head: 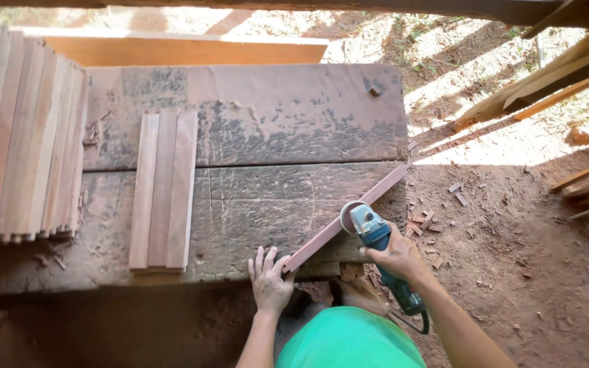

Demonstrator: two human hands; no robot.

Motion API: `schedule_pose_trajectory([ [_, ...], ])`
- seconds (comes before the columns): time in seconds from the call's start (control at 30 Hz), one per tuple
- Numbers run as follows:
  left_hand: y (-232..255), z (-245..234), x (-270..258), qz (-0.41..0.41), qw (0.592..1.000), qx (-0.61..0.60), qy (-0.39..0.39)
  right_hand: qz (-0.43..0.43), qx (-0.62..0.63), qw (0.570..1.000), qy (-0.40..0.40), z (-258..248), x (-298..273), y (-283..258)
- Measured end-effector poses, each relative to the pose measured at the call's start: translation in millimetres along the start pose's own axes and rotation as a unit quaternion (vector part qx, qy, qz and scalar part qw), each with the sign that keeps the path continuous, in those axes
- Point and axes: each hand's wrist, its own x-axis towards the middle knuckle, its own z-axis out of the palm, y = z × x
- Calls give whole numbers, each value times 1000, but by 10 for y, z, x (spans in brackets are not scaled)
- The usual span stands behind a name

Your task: Sanding wooden slats with an angle grinder.

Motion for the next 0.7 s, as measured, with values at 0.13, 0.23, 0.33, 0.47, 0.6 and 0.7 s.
schedule_pose_trajectory([
  [0.13,23,8,16,9,1000,12,8,14,17,1000,9,-241,180,125],
  [0.23,-8,58,4,5,1000,20,-1,24,40,998,34,-410,294,186],
  [0.33,-31,89,-1,2,999,36,-12,28,88,996,19,-596,399,244],
  [0.47,-19,74,13,-14,998,44,-31,38,124,990,48,-876,471,338],
  [0.6,30,-36,63,-36,996,38,-67,61,177,976,108,-1064,530,459],
  [0.7,321,-218,276,-4,996,-4,-87,49,201,975,82,-1096,590,548],
])
